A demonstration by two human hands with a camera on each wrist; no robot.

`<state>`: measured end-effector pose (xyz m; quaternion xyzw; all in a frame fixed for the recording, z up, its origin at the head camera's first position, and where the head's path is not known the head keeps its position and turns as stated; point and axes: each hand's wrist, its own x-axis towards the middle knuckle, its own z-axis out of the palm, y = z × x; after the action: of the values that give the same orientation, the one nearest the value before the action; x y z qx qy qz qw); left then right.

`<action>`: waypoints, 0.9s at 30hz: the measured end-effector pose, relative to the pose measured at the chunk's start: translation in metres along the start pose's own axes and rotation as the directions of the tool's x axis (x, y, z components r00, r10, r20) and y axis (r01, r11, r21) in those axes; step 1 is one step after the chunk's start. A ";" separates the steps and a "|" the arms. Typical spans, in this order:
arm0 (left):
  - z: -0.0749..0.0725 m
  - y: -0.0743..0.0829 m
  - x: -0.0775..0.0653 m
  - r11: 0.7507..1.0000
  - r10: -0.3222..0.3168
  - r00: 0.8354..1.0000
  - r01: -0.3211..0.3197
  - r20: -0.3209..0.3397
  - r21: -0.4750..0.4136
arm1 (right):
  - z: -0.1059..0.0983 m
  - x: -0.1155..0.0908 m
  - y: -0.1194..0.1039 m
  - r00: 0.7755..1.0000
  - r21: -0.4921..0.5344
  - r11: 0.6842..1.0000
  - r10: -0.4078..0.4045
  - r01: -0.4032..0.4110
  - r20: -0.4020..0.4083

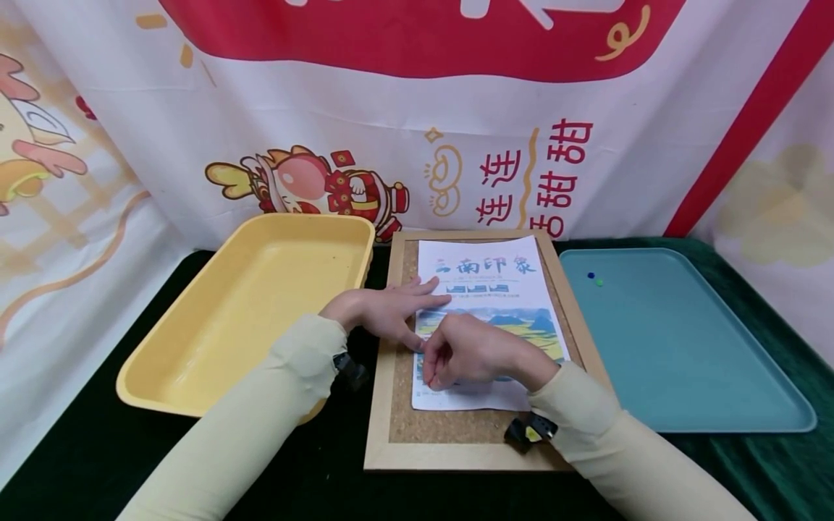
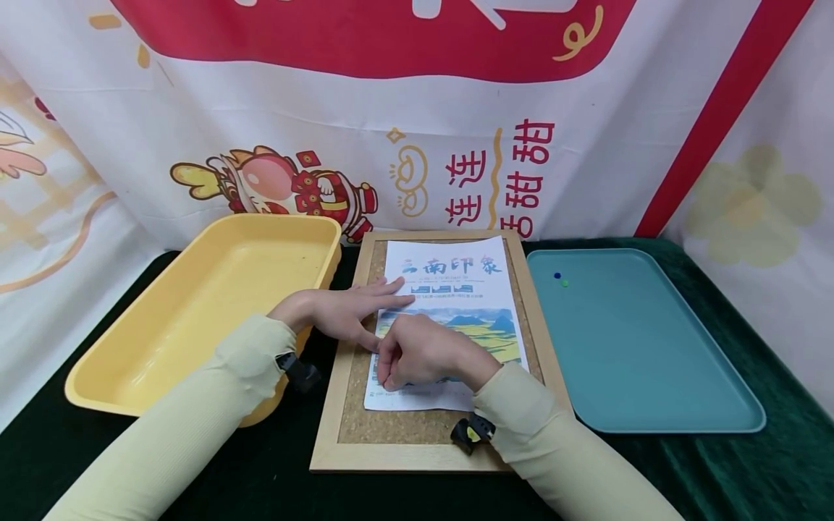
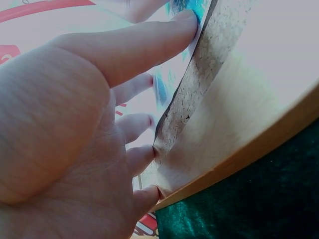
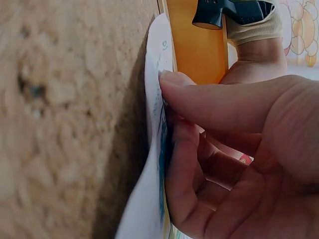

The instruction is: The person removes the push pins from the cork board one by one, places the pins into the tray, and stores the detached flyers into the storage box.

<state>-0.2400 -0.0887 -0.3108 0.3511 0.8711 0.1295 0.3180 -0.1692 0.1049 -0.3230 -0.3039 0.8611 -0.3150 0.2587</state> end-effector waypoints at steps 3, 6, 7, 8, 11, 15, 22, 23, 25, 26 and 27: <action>0.000 0.000 0.001 1.000 0.003 1.000 -0.003 0.000 0.004 | 0.000 0.000 0.000 1.000 0.003 1.000 0.009 -0.009 0.004; 0.000 0.000 0.001 1.000 0.009 1.000 -0.009 -0.004 0.015 | 0.000 -0.002 -0.001 1.000 0.007 1.000 0.014 -0.014 0.009; 0.000 -0.001 0.001 1.000 0.011 1.000 -0.011 -0.004 0.020 | 0.000 -0.002 0.000 1.000 0.009 1.000 0.011 -0.011 0.011; 0.001 -0.001 0.001 1.000 0.013 1.000 -0.013 -0.005 0.026 | -0.001 -0.002 0.000 1.000 0.009 1.000 0.004 -0.004 0.013; 0.001 0.000 0.000 0.999 0.018 1.000 -0.018 -0.009 0.032 | -0.003 -0.003 0.002 1.000 0.030 0.999 -0.025 0.024 0.019; 0.001 -0.001 -0.001 0.999 0.020 1.000 -0.020 -0.011 0.027 | -0.009 -0.004 0.004 0.999 0.089 0.995 -0.044 0.042 0.019; 0.000 0.000 0.000 1.000 -0.001 1.000 0.001 -0.001 0.002 | -0.025 -0.010 0.008 0.998 0.136 0.991 0.004 0.005 -0.068; 0.000 0.000 0.000 1.000 -0.005 1.000 0.005 0.001 0.001 | -0.028 -0.011 0.008 0.997 0.140 0.990 0.018 -0.006 -0.081; 0.000 0.000 -0.001 1.000 -0.011 1.000 0.011 0.004 0.000 | -0.034 -0.015 0.011 0.993 0.146 0.989 0.049 -0.033 -0.105; 0.000 0.000 -0.001 1.000 -0.012 1.000 0.012 0.004 0.000 | -0.037 -0.016 0.012 0.991 0.149 0.988 0.063 -0.046 -0.116; 0.000 0.000 -0.001 1.000 -0.014 1.000 0.014 0.005 0.002 | -0.040 -0.018 0.014 0.989 0.147 0.988 0.073 -0.054 -0.129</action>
<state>-0.2399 -0.0889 -0.3100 0.3458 0.8727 0.1255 0.3210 -0.1874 0.1407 -0.3016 -0.2352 0.8610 -0.3871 0.2311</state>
